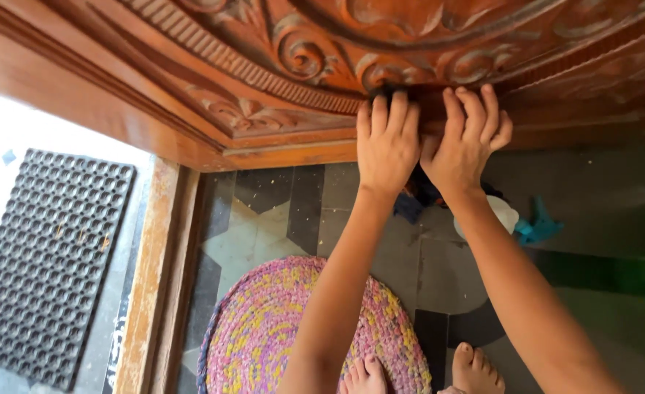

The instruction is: Cleaning and wiping down an intricately carved wooden door using a cloth and spray bottle.

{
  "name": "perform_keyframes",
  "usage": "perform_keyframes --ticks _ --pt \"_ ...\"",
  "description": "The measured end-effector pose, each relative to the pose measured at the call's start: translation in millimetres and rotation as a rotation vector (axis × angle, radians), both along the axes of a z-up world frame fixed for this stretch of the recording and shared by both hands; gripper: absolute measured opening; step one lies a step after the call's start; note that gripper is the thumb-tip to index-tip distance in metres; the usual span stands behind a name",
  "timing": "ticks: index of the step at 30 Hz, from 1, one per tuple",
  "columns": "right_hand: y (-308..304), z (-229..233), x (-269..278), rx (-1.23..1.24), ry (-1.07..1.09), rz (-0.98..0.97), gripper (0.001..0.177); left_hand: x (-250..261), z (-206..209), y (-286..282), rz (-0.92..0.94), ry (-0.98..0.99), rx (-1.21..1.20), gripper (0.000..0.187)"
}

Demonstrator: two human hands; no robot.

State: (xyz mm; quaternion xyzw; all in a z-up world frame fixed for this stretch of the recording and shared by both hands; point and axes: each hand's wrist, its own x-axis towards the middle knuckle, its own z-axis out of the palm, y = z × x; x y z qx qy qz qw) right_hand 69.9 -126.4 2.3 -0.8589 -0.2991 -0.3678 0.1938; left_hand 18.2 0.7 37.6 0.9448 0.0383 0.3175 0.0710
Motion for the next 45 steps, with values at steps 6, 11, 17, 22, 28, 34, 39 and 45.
perform_keyframes --ticks 6,11,17,22,28,34,39,45 --pt "-4.0 -8.6 1.7 -0.051 0.000 -0.044 0.053 -14.3 6.7 -16.8 -0.046 -0.514 -0.989 0.017" --pt "-3.6 -14.8 -1.4 -0.126 0.034 -0.104 0.057 -12.2 60.8 -8.1 -0.087 -0.464 -0.787 0.047" --pt "3.6 -8.7 -3.6 -0.010 0.025 -0.034 0.058 -12.4 21.1 -2.3 -0.037 -0.317 -0.417 0.063" --pt "5.5 -15.5 -4.6 -0.025 0.061 -0.057 0.059 -12.3 30.1 -0.7 -0.212 -0.436 -0.514 0.059" --pt "8.0 -8.9 -3.6 -0.002 0.031 -0.042 0.063 -3.2 14.9 1.8 -0.056 -0.399 -0.433 0.055" --pt "5.3 -7.6 -10.6 -0.007 0.057 -0.078 0.060 -5.3 14.7 0.1 -0.184 -0.428 -0.500 0.051" --pt "5.6 -6.7 -5.8 0.000 0.079 -0.047 0.061 -16.8 78.3 1.8 0.003 -0.321 -0.261 0.058" --pt "4.7 1.4 -10.8 -0.011 0.227 -0.072 0.056 7.8 70.7 -40.4 -0.039 -0.298 -0.286 0.067"
